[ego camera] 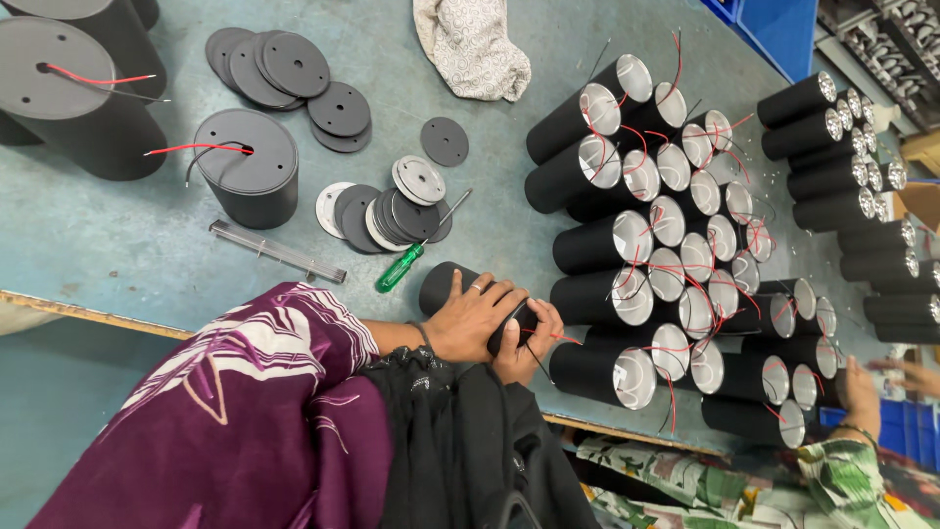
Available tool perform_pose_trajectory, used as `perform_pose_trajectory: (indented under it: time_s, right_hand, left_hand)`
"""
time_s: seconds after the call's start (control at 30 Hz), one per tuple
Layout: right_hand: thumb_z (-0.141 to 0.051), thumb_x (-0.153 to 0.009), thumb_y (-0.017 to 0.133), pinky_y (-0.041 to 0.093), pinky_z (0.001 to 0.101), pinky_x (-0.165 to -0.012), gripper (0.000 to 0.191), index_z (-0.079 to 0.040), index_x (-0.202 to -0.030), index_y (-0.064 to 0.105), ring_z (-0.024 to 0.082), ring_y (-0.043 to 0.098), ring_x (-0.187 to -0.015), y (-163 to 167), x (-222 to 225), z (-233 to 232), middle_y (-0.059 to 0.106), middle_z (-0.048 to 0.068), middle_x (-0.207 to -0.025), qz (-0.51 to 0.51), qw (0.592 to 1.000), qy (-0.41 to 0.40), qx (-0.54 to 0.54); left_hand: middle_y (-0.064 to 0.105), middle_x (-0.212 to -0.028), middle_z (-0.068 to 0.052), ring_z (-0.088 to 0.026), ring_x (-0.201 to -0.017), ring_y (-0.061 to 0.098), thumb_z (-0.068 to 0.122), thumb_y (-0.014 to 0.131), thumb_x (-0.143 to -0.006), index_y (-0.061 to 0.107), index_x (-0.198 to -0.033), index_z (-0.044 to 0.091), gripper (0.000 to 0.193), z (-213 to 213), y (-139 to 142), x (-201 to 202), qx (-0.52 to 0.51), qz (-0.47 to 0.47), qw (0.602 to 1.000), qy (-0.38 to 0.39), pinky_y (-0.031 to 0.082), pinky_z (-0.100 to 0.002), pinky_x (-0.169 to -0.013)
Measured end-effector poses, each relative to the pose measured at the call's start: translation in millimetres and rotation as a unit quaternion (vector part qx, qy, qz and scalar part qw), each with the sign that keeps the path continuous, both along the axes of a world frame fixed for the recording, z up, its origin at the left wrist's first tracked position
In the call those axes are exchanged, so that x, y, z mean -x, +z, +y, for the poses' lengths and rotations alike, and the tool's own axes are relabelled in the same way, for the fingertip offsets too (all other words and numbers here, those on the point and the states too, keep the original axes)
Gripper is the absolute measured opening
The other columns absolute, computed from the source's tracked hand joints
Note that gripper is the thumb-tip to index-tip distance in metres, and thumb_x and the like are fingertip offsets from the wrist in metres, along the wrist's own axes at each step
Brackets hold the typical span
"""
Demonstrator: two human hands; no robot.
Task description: The person assembles cylindrical electronic components by inserting wires through circular caps, securing them with a screwdriver, and applying adhesive with a syringe. They handle multiple units sequentially, placing finished items aside.
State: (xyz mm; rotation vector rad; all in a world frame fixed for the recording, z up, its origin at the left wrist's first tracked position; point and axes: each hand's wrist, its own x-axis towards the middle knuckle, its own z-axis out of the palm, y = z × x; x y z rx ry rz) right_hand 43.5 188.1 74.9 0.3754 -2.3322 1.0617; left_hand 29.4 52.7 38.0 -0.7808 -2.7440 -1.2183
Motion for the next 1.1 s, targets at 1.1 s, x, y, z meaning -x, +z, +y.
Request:
perform_pose_trajectory:
  time_s: [1.1]
  right_hand:
    - [-0.055,-0.095,0.063,0.037,0.0571,-0.114,0.049,-0.016,-0.125,0.06,0.036,0.045,-0.129,-51.9,39.8,59.4,0.05,0.013,-0.134,0.145,0.916,0.274,-0.256]
  left_hand:
    - [0.059,-0.137,-0.008,-0.038,-0.127,0.055,0.03,0.09,-0.043,0.041,-0.149,0.027,0.117,-25.2,3.4,86.4,0.048,-0.141,0.952,-0.267,0.048,-0.059,-0.094]
